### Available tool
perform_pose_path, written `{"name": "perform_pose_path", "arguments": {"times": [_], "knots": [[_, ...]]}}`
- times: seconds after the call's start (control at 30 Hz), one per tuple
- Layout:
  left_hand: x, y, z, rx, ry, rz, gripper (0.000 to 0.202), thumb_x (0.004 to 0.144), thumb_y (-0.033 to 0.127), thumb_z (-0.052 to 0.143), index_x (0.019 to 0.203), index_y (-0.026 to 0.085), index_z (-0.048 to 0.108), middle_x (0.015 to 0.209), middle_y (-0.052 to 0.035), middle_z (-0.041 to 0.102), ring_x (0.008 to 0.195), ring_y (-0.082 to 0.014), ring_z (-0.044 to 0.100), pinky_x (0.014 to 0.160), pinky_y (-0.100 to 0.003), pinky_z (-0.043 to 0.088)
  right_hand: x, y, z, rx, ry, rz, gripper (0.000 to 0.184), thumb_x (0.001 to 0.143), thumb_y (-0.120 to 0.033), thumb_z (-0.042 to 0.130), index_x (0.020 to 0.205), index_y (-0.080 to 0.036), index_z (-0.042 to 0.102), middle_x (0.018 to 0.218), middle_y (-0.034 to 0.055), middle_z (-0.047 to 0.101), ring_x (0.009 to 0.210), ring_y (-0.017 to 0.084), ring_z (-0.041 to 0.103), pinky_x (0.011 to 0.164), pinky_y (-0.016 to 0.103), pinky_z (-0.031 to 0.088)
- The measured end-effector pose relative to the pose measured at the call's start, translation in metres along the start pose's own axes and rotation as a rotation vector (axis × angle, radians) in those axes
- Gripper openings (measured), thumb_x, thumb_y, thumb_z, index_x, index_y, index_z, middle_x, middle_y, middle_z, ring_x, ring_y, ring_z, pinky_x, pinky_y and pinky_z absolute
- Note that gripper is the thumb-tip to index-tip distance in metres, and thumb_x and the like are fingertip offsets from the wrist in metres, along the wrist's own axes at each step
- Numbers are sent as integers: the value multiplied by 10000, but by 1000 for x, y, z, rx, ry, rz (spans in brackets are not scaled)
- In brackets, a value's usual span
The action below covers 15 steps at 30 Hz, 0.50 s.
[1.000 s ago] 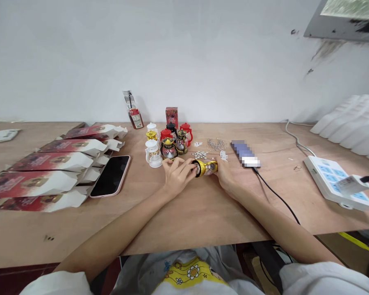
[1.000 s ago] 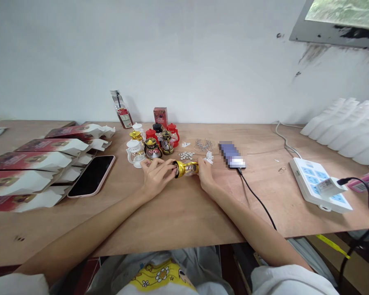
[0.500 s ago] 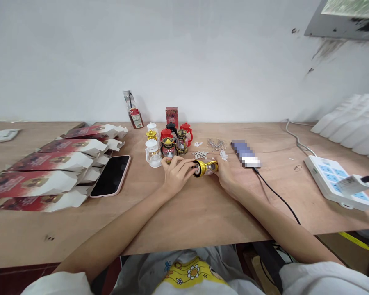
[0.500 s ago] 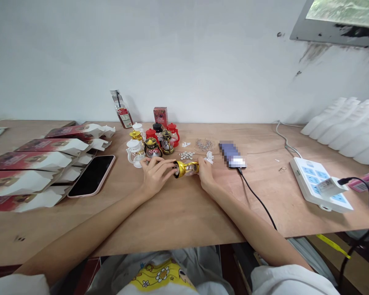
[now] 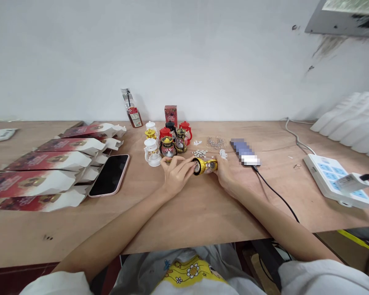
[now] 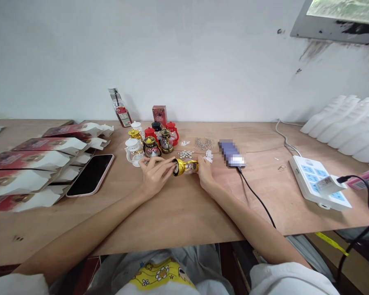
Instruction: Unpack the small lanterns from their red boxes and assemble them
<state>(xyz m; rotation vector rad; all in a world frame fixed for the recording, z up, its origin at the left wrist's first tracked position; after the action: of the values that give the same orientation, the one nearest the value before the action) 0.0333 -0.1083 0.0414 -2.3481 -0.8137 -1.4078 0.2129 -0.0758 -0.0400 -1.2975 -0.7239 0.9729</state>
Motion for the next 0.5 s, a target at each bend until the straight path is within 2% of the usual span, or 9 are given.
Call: {"name": "perform_pose_path", "arguments": {"times": [0.13,0.37,0.5], "knots": [[1,-1,-1,7,21,5,47,843,209,600,827,226,641,942,12,737,831,-185,592,809,-396,235,-1,-1,1,14,2,4,149,713,-297,465,602,-241,383,543,-37,453,549,156,483,492,288,435],[2,0,2,29,-24,0,55,847,268,599,835,248,649,965,15,732,853,-190,588,819,-405,240,0,-1,2,9,-27,-1,138,697,-300,467,595,-237,399,534,-28,462,528,152,463,461,274,421],[1,-3,6,-5,-58,-41,70,851,291,596,846,255,656,1007,-6,719,929,-206,574,855,-421,243,2,-2,2,-11,-25,-35,148,699,-324,468,589,-245,406,533,-21,470,525,161,480,452,284,435]]}}
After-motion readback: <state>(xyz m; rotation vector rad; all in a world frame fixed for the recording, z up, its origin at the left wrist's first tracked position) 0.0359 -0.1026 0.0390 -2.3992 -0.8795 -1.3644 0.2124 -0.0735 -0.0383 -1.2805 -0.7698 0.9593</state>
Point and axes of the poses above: each hand's wrist, its own x-axis towards the middle knuckle, its own z-axis out of the palm, y = z × x, the point moved 8 cm from there along x, towards the middle knuckle
